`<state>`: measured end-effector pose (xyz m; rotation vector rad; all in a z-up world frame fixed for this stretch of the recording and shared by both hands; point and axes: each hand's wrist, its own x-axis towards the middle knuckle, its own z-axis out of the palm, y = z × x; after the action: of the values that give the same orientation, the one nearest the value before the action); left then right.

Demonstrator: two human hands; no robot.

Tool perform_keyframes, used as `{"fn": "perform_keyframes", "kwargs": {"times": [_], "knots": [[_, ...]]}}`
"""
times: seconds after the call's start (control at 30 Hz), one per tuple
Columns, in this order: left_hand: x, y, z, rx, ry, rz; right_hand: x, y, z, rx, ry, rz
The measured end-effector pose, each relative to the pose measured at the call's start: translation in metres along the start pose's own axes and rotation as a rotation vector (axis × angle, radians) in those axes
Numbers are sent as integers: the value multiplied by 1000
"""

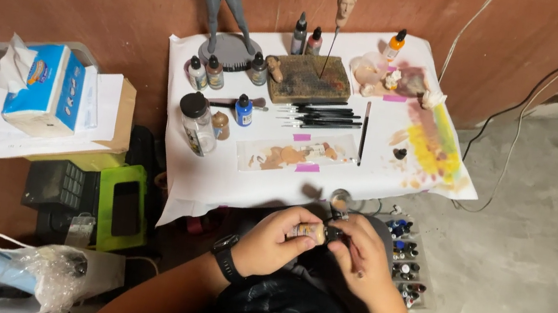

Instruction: Applying paint to a small figurine head using an airbrush and a fine detail brush at a workbench.

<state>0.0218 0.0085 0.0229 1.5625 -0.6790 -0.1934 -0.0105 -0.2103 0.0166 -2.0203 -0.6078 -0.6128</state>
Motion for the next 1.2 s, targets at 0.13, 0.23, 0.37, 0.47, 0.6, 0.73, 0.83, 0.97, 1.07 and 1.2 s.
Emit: {"fn": "perform_keyframes", "kwargs": {"times": [0.13, 0.23, 0.37, 0.47, 0.6, 0.73, 0.83, 0.97, 1.07, 1.2], "knots": [[-2, -4, 0, 17, -13, 51, -9, 3, 5, -2, 3, 11], [0, -14, -2, 233, -3, 147, -6, -1, 9, -17, 29, 14], [1, -14, -6, 366, 60, 259, -11, 7, 16, 24, 74, 52], [-1, -1, -26, 447, 224, 272, -21, 21, 16, 89, 131, 46], [-7, -18, -63, 534, 611, 235, -38, 39, 15, 127, 201, 74], [-21, -29, -87, 712, 749, 123, -60, 55, 24, 165, 216, 106], [-21, -44, -92, 873, 906, 90, -76, 70, 35, 182, 240, 116], [-19, -48, -98, 915, 919, 19, -95, 76, 39, 129, 242, 188], [-19, -52, -97, 879, 917, -79, -103, 77, 38, 91, 228, 248], [-26, -53, -84, 1076, 1075, 254, -121, 86, 39, 76, 252, 241]]}}
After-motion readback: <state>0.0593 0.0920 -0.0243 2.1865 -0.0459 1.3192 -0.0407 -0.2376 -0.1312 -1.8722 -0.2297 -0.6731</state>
